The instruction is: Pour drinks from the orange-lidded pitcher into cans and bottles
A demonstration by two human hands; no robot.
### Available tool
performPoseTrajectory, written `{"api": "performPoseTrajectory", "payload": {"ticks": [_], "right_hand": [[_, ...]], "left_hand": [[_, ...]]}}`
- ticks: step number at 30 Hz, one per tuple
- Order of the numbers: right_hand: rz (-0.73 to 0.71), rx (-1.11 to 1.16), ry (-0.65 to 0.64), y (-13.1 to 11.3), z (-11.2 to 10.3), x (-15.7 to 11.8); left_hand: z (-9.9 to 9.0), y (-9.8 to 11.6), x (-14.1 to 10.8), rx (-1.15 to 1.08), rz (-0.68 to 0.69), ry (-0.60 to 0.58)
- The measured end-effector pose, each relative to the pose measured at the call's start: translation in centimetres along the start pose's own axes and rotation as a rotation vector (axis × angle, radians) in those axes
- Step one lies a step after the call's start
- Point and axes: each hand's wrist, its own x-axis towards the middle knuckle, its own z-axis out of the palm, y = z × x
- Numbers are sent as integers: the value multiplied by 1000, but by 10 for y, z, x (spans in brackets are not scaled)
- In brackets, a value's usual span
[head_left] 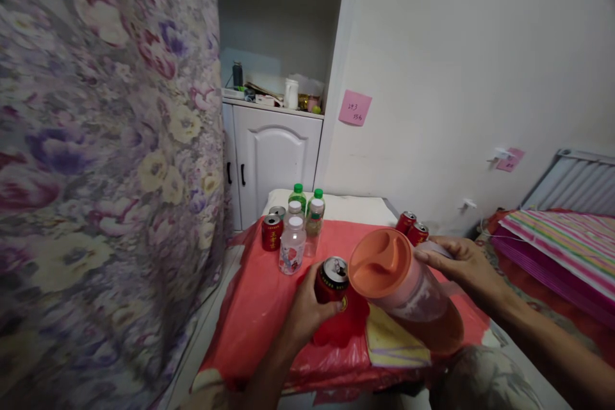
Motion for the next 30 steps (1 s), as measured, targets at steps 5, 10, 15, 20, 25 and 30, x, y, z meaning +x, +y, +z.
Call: {"api": "performPoseTrajectory", "payload": {"ticks": [5,10,15,20,25,30], "right_hand": [[66,41,-50,5,0,0],[96,33,-36,12,1,0],[108,34,-2,17,2,-4],[81,40,41,24,2,-5],[67,109,68,36,-1,-6],[57,225,100,54,-4,-9]], "left_hand": [[1,1,0,1,12,19],[2,1,2,-11,9,16],[4,2,4,-24,33,25],[4,2,5,-5,25,33],[8,6,7,-5,18,41],[10,12,10,15,-24,89]]}}
